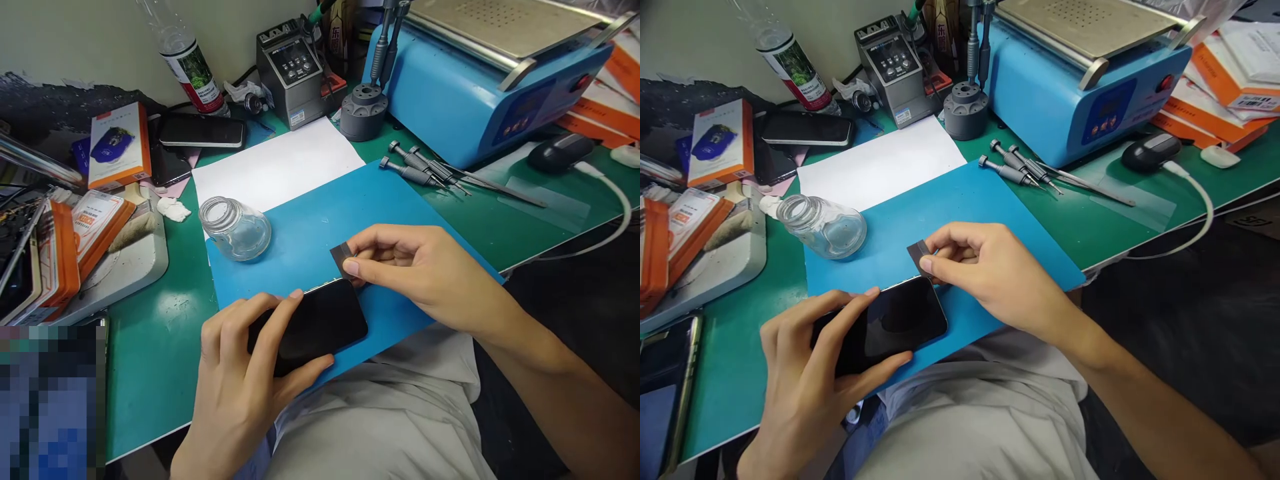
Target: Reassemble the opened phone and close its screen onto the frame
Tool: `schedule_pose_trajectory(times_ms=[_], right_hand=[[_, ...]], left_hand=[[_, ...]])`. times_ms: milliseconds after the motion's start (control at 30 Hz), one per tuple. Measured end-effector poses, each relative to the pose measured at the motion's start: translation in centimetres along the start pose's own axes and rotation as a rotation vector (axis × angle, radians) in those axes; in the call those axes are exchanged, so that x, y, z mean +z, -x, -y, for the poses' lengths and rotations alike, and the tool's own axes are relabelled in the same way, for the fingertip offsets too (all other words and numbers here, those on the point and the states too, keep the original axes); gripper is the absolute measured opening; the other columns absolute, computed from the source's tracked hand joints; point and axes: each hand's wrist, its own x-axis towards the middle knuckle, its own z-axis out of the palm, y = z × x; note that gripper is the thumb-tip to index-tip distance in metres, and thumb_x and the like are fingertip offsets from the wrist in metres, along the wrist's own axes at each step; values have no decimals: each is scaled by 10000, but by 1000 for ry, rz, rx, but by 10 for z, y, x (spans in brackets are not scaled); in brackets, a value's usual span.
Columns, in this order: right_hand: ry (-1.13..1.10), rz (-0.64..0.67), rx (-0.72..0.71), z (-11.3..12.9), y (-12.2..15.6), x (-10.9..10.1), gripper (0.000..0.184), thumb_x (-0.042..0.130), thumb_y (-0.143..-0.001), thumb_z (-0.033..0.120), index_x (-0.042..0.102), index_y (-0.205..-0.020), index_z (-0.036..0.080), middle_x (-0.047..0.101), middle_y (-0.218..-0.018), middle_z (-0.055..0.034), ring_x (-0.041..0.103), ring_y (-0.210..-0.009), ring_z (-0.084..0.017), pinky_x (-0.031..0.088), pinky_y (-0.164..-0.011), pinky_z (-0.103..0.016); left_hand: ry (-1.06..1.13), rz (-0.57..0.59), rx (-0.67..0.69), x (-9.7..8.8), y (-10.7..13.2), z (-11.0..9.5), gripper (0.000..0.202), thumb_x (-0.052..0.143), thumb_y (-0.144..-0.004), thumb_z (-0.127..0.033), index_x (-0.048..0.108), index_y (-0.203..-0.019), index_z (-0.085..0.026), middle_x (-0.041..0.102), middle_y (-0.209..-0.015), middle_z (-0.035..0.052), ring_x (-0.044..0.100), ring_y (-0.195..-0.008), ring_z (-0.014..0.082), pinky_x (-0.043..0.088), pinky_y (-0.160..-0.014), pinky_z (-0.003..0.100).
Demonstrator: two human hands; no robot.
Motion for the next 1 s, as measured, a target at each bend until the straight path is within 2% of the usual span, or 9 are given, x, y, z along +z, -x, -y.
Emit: schedule_pose_trajectory(times_ms=[133,333,600,767,1000], right_hand=[[28,5,-22,0,1,-2,196,894,-896,425,844,-976,253,805,-882,0,753,-825,-160,587,-756,-245],[8,-28,2,-3,4,-1,256,923,-861,463,838,-965,245,803,-845,0,765,-797,-176,601,-746,-254],[-72,-56,9,-11,9,2,251,937,-851,444,835,-986,258,810,-868,15,781,-812,-152,627,-770,-202],[-50,-44,-7,-10,7,0,241,931,-859,449,841,-968,254,808,-857,9,786,-812,-166,647,-793,-231],[6,-14,-7,-4,3,-4,262,908,-876,475,875,-1032,267,821,-867,-9,798,-810,-200,673,-795,-287]], left_hand=[[-9,11,-7,-1,0,-1,610,809,-1018,-356,547,-1531,-155,562,-1326,168,557,-1248,325,439,-1071,430],[14,21,-38,0,1,-2,646,814,-1016,-356,521,-1565,-183,567,-1331,161,559,-1259,325,447,-1089,445],[21,14,-36,0,0,-3,641,837,-993,-336,545,-1534,-151,563,-1319,166,555,-1256,327,442,-1097,447],[4,26,-35,-1,0,-3,656,846,-986,-333,544,-1541,-155,560,-1325,166,553,-1261,331,443,-1089,443],[1,35,-39,-1,0,-2,672,839,-991,-357,529,-1559,-177,557,-1329,156,552,-1259,326,443,-1098,437]])
